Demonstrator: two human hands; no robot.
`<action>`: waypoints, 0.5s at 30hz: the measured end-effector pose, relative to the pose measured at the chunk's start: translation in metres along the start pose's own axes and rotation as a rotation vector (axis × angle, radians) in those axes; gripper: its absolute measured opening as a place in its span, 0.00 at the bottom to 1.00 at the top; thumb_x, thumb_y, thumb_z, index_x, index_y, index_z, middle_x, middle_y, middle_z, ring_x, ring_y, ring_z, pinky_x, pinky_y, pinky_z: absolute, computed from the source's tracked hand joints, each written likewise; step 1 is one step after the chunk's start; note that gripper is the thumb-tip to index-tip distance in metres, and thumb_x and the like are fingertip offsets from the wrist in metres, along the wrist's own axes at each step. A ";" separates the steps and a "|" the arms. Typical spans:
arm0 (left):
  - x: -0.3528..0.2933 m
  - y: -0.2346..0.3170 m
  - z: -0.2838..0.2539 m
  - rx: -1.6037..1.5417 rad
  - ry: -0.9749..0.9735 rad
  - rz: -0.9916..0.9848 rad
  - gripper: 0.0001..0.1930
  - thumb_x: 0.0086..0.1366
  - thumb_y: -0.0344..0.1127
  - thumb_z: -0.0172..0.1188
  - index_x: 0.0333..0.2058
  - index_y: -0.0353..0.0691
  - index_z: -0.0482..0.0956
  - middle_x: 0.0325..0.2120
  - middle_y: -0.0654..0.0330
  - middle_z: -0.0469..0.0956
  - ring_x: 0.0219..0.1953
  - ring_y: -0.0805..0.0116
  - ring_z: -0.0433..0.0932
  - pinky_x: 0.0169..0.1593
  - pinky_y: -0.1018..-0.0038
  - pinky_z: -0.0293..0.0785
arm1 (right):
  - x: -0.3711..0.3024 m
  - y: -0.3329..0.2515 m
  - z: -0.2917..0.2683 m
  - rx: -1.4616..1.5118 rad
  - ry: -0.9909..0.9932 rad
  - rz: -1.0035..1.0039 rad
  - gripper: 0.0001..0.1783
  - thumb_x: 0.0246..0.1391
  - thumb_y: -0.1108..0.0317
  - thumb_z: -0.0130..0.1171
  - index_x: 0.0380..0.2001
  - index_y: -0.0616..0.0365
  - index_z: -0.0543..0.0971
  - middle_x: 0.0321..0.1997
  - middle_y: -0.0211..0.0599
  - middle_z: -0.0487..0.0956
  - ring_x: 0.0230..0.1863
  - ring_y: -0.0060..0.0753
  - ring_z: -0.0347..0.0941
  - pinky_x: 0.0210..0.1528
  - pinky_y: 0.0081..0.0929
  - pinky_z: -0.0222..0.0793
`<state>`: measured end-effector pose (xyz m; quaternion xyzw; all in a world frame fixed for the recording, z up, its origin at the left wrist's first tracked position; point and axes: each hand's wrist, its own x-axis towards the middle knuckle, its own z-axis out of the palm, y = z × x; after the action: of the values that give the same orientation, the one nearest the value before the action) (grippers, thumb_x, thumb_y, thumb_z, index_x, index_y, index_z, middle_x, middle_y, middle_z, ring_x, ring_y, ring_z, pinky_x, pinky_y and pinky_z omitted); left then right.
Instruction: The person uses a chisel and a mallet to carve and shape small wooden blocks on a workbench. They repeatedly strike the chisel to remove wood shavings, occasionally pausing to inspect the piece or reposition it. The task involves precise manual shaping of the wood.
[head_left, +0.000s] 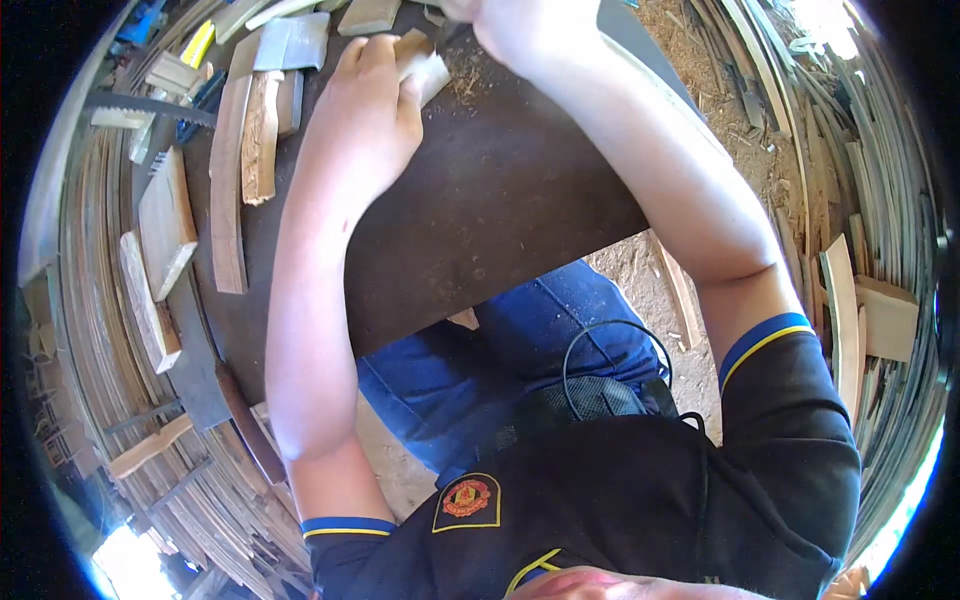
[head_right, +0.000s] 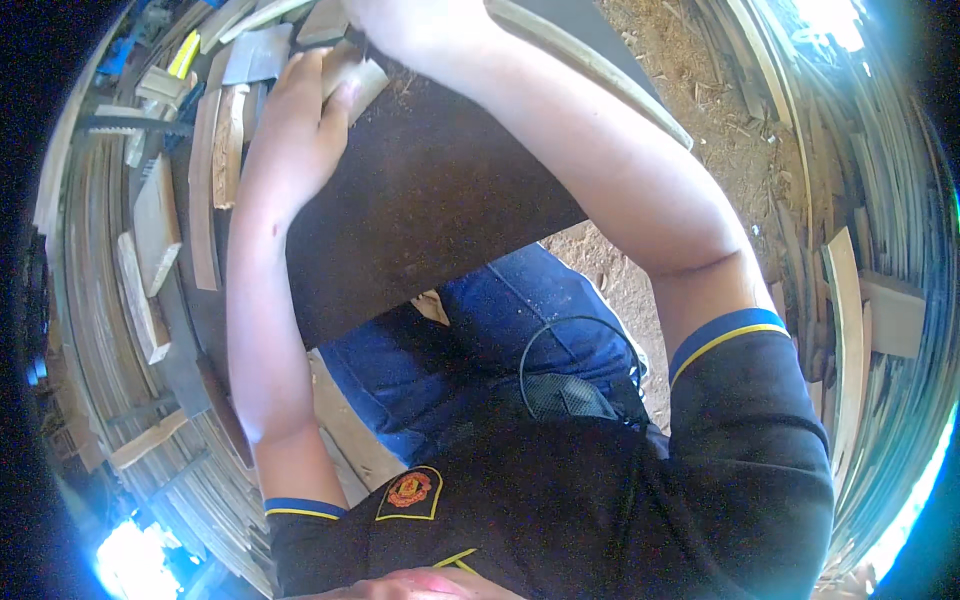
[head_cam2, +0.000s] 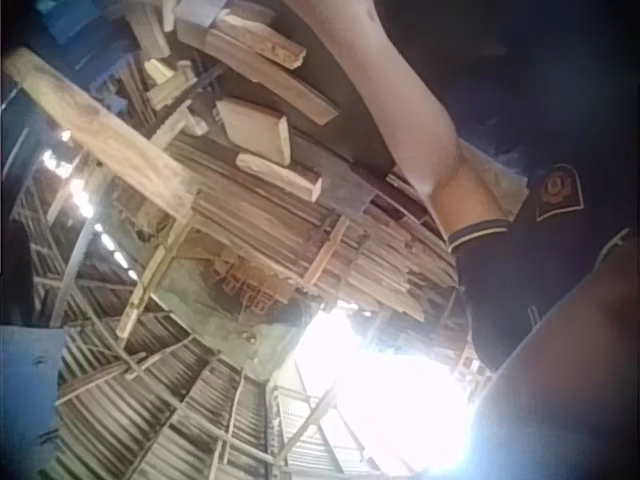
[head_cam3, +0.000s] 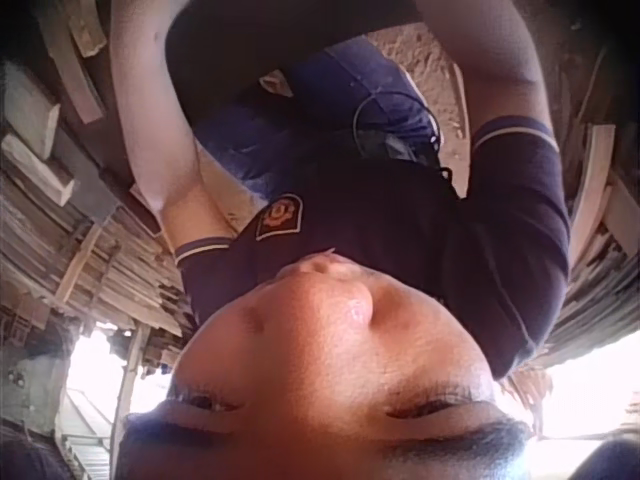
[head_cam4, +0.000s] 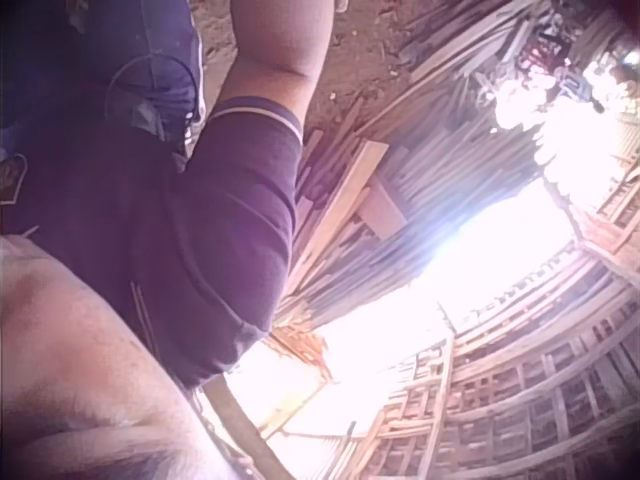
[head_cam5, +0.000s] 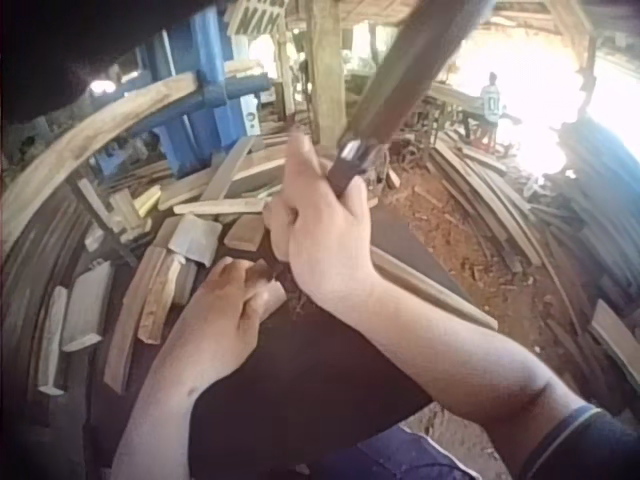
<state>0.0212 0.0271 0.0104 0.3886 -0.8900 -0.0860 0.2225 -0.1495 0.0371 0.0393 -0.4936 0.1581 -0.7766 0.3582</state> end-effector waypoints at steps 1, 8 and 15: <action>0.003 0.000 0.000 0.010 -0.006 0.015 0.17 0.73 0.36 0.55 0.55 0.31 0.73 0.49 0.39 0.77 0.55 0.39 0.76 0.58 0.55 0.71 | -0.004 0.000 -0.006 -0.008 -0.003 0.073 0.20 0.74 0.61 0.46 0.24 0.51 0.70 0.14 0.25 0.66 0.14 0.21 0.57 0.18 0.26 0.45; 0.001 0.001 0.002 0.022 0.001 -0.008 0.15 0.73 0.35 0.54 0.53 0.31 0.73 0.50 0.40 0.76 0.55 0.39 0.75 0.59 0.56 0.70 | 0.008 0.009 -0.023 -0.186 -0.182 -0.052 0.10 0.68 0.75 0.49 0.29 0.55 0.73 0.20 0.28 0.70 0.18 0.23 0.61 0.19 0.24 0.52; 0.008 -0.014 0.005 -0.043 0.001 0.130 0.16 0.72 0.34 0.56 0.55 0.33 0.71 0.50 0.42 0.75 0.55 0.40 0.75 0.57 0.57 0.71 | 0.024 0.035 -0.052 -0.569 -0.225 -0.350 0.08 0.65 0.69 0.55 0.43 0.60 0.78 0.31 0.36 0.77 0.33 0.30 0.74 0.32 0.26 0.64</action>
<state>0.0236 0.0116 0.0037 0.3251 -0.9112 -0.0905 0.2363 -0.1879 -0.0095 0.0100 -0.6759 0.2409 -0.6916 0.0830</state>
